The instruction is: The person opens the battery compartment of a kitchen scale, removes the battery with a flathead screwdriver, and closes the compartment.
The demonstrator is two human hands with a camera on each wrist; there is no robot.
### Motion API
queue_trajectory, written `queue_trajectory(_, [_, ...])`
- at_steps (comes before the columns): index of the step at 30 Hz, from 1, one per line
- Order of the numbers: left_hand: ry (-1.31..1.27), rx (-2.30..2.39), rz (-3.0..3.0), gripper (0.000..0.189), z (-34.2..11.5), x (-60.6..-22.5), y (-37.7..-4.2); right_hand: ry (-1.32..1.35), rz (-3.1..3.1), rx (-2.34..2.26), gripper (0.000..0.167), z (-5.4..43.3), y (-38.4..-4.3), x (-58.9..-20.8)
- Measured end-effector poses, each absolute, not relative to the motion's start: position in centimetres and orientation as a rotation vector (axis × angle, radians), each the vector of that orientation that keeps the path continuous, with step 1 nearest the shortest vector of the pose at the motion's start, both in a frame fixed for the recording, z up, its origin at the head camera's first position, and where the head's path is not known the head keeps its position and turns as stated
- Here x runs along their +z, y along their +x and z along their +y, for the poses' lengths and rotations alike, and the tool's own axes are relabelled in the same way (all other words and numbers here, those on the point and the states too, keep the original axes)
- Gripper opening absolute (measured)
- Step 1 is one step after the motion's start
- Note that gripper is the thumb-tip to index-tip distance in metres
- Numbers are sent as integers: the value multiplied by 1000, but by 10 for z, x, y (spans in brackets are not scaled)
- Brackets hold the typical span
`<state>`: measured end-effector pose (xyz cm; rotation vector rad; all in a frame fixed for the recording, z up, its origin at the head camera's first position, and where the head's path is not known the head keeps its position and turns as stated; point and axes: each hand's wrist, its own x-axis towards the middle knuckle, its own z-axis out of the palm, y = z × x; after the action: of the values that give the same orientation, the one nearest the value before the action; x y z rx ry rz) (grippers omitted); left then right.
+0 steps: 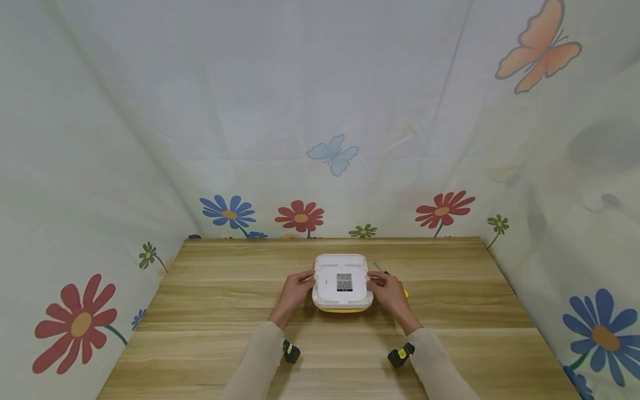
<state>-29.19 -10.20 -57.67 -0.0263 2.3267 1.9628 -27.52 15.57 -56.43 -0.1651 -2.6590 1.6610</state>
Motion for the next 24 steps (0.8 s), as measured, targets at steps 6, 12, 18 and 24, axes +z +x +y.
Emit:
queue_trajectory(6, [15, 1957, 2331, 39, -102, -578, -294, -175, -2695, 1677, 42, 157, -275, -564])
queue_trajectory(12, [27, 1938, 2341, 40, -102, -581, -296, -149, -2756, 1642, 45, 158, -276, -566])
queue_trajectory(18, [29, 1909, 2324, 42, -103, -583, -299, -141, -2769, 1659, 48, 158, -275, -566])
queue_trajectory(24, [41, 1872, 2317, 42, -103, -578, -297, -156, -2808, 1631, 50, 159, -275, -567])
